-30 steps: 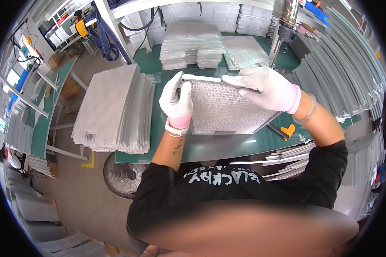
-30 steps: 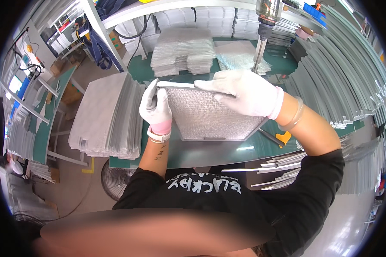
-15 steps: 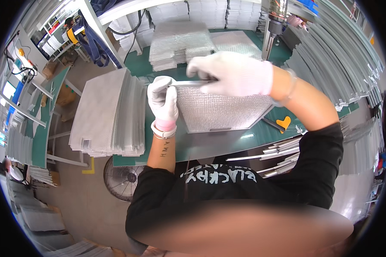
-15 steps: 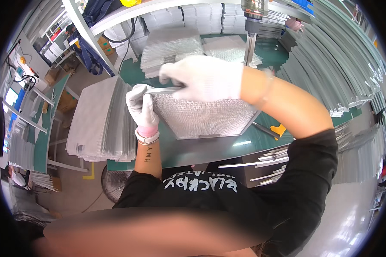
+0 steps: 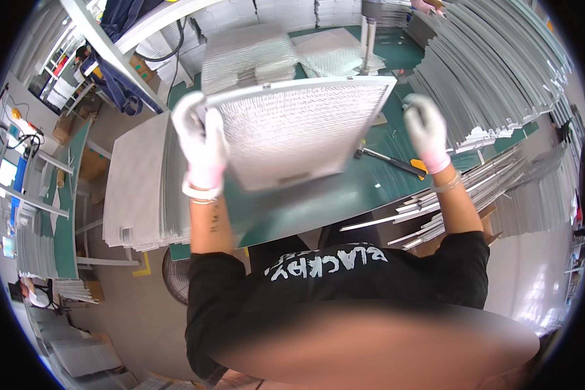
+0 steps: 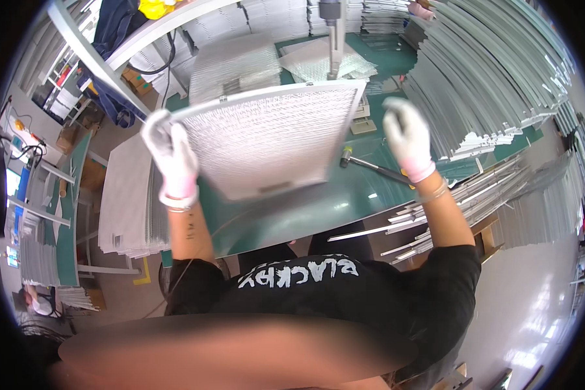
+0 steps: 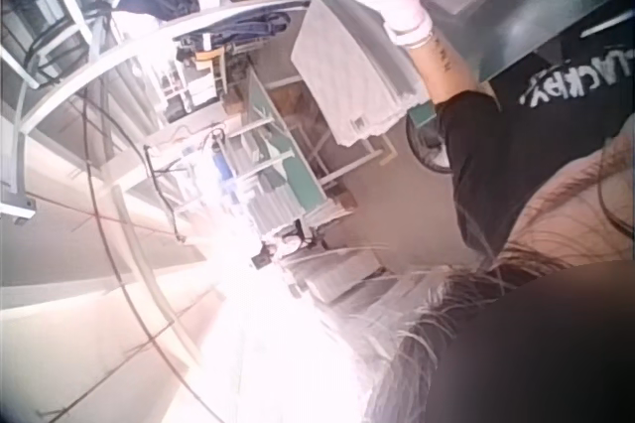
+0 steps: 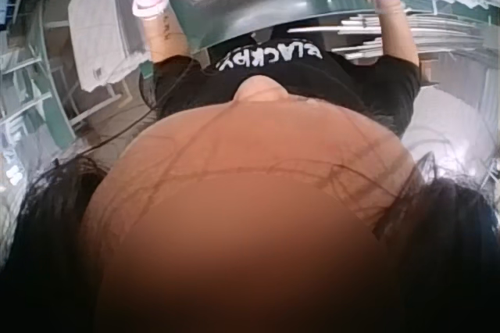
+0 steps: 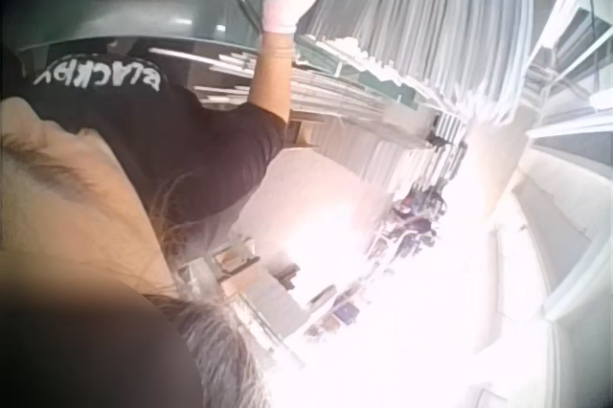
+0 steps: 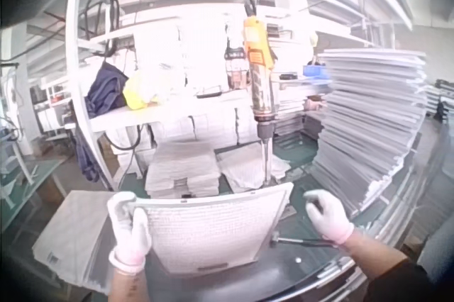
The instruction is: Assemble air filters by placing mesh panels into metal frames and securing them with tools.
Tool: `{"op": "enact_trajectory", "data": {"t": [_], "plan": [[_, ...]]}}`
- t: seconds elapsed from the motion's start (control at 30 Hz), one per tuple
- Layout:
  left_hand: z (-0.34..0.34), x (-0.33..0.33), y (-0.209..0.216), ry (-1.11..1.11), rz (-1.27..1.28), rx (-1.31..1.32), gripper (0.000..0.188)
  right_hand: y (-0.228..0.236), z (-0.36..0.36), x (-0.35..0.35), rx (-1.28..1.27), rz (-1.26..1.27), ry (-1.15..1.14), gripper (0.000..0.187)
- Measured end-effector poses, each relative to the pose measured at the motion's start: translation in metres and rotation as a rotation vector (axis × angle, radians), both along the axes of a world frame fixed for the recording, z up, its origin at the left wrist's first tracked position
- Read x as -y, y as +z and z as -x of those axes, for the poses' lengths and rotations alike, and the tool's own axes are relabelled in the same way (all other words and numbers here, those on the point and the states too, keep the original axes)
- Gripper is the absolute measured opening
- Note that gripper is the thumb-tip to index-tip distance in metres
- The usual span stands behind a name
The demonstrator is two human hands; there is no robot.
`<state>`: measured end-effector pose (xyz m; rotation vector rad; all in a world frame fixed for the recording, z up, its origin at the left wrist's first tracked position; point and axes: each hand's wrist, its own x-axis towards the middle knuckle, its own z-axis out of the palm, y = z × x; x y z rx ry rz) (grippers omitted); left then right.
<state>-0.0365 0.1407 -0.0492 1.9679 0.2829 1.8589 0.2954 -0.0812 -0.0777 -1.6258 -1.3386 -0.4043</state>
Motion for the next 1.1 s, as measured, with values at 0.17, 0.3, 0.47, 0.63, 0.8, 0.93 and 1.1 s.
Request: {"op": "enact_trajectory", "data": {"t": [0.17,0.3,0.47,0.63,0.8,0.93,1.1], "plan": [[-0.051,0.035,0.1,-0.142,-0.601,-0.707,0.02,-0.131,-0.033,0.032,0.304,1.009,-0.164,0.03],[-0.105,0.051,0.06,-0.301,-0.779,-1.068,0.023,-0.138,-0.029,0.032,0.126,1.016,-0.194,0.02],[-0.108,0.051,0.033,-0.057,-0.801,-0.994,0.021,-0.016,-0.017,0.077,-0.314,0.841,0.227,0.024],[-0.113,0.045,0.026,-0.058,-0.72,-0.963,0.026,0.083,0.003,0.106,-0.444,0.337,0.455,0.057],[-0.117,0.042,0.022,0.009,-0.735,-0.961,0.035,0.078,0.026,0.094,-0.066,0.147,0.304,0.06],[-0.117,0.037,0.017,0.044,-0.749,-0.933,0.037,0.091,0.036,0.081,0.301,0.58,0.202,0.054],[-0.114,0.04,0.017,0.08,-0.763,-0.956,0.038,0.082,0.036,0.084,-0.174,0.022,0.332,0.058]]}}
